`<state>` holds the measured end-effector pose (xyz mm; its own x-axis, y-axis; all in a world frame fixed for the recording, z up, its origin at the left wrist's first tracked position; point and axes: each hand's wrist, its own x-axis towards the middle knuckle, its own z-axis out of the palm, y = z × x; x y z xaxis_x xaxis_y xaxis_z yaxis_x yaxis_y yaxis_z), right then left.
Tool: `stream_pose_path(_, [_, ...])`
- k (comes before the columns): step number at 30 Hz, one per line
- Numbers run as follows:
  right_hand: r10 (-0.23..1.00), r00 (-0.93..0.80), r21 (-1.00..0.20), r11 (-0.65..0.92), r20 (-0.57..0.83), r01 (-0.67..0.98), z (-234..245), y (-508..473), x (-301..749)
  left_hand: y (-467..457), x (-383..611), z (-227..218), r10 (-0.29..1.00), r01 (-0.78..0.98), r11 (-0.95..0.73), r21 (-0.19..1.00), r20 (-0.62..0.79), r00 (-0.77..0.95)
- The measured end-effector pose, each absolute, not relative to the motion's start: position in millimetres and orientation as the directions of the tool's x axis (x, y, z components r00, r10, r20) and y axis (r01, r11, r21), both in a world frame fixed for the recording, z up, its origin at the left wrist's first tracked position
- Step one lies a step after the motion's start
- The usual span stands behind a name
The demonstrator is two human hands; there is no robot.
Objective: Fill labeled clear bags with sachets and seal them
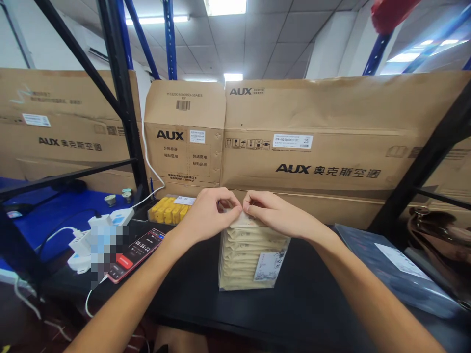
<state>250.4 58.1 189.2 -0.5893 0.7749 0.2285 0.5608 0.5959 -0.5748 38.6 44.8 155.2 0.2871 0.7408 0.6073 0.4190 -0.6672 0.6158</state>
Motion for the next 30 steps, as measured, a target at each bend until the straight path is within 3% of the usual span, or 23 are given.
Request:
stream_pose_path(8, [0.753,-0.603,-0.559,0.629,0.264,0.540,185.5,59.6,250.4,35.4,34.3,176.4,0.671,0.655,-0.703,0.277,0.566,0.480])
stream_pose_path(10, [0.741,-0.611,-0.568,0.641,0.279,0.517,183.5,60.7,251.3,33.7,34.9,180.8,0.676,0.668,-0.699,0.258,0.544,0.497])
stream_pose_path(12, [0.738,-0.610,-0.578,0.643,0.290,0.503,182.3,60.8,252.9,34.7,36.2,182.6,0.706,0.674,-0.675,0.301,0.530,0.470])
stream_pose_path(15, [0.708,-0.640,-0.610,0.658,0.300,0.442,183.3,57.2,256.2,41.8,39.2,174.9,0.768,0.629,-0.616,0.475,0.540,0.344])
stream_pose_path(19, [0.631,-0.743,-0.561,0.707,0.224,0.431,189.7,46.6,258.2,53.3,42.3,131.0,0.849,0.240,-0.526,0.816,0.519,0.097])
stream_pose_path(22, [0.612,-0.769,-0.445,0.749,0.183,0.490,200.4,42.8,256.3,52.1,39.4,73.5,0.891,0.046,-0.411,0.910,0.412,-0.191])
stream_pose_path(24, [0.641,-0.743,-0.390,0.744,0.191,0.542,212.1,48.9,255.2,45.5,33.7,32.4,0.868,0.099,-0.389,0.916,0.400,-0.293])
stream_pose_path(26, [0.710,-0.651,-0.412,0.695,0.268,0.589,225.1,66.1,254.6,37.1,26.4,-2.0,0.833,0.343,-0.366,0.865,0.469,-0.293])
stream_pose_path(27, [0.751,-0.573,-0.466,0.657,0.328,0.593,230.2,79.2,253.8,33.3,23.0,-14.6,0.846,0.467,-0.335,0.818,0.479,-0.233])
stream_pose_path(30, [0.852,-0.221,-0.731,0.522,0.475,0.439,229.3,129.7,241.7,25.7,17.7,-32.8,0.868,0.557,-0.337,0.759,0.479,-0.127])
